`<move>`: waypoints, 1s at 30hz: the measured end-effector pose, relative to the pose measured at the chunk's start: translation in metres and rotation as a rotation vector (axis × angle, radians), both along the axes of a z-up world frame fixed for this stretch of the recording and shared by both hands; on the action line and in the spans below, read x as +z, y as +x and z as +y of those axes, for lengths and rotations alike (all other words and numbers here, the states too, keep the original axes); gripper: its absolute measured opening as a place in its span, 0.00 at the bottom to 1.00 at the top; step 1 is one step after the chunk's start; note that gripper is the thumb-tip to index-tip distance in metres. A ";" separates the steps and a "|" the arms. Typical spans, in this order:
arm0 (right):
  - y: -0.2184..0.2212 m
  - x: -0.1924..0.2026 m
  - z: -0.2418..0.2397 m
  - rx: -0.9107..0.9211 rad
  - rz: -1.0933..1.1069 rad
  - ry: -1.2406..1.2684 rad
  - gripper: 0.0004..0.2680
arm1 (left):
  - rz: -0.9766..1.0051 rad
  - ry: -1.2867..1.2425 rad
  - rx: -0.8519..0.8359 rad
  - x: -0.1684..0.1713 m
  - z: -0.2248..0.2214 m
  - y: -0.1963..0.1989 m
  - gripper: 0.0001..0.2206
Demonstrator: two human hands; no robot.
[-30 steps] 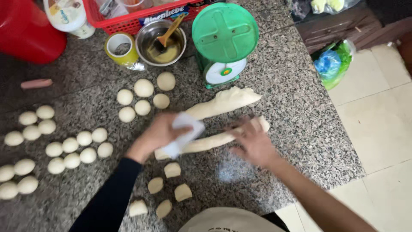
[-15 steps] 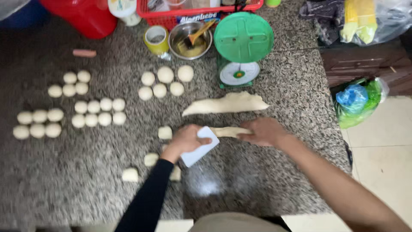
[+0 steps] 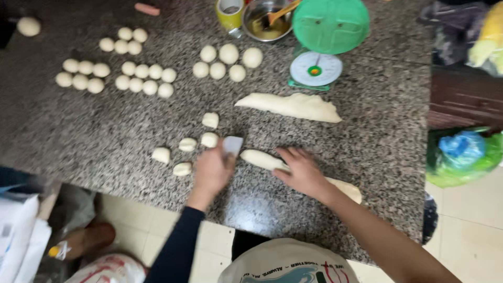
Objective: The person divides a piece of dough into smaller portions using a scraper, weighs individual pieces on a scale, and places them onto a baking tray.
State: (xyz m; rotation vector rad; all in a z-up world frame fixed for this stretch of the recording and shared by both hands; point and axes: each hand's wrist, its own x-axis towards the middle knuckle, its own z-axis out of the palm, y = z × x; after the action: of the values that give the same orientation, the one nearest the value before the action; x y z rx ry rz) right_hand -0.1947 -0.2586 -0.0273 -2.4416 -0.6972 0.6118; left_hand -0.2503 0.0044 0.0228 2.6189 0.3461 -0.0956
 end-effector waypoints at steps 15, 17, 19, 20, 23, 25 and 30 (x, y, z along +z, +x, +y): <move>-0.010 -0.021 0.047 -0.023 -0.253 0.214 0.16 | 0.168 0.047 -0.078 -0.035 -0.093 -0.004 0.19; -0.004 -0.020 0.047 -0.046 -0.302 0.281 0.20 | 0.091 0.056 -0.100 -0.038 -0.097 0.018 0.20; -0.005 -0.022 0.047 -0.056 -0.241 0.219 0.18 | -0.042 0.087 -0.119 -0.041 -0.098 0.033 0.18; -0.004 -0.024 0.047 -0.062 -0.211 0.186 0.18 | -0.025 0.084 -0.137 -0.042 -0.098 0.037 0.17; 0.009 -0.024 0.045 0.065 -0.242 0.194 0.24 | 0.008 0.061 -0.176 -0.039 -0.083 0.038 0.16; 0.016 -0.021 0.043 -0.034 -0.039 0.153 0.19 | 0.021 0.011 -0.182 -0.031 -0.073 0.001 0.15; 0.019 -0.011 0.065 -0.101 0.030 0.190 0.24 | 0.253 -0.003 -0.217 -0.006 -0.010 -0.061 0.23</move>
State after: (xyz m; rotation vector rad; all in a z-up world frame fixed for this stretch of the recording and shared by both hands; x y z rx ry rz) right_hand -0.1756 -0.1936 -0.0384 -2.2714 -0.5882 0.5169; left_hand -0.3117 -0.0059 0.0164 2.6366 0.1443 -0.5032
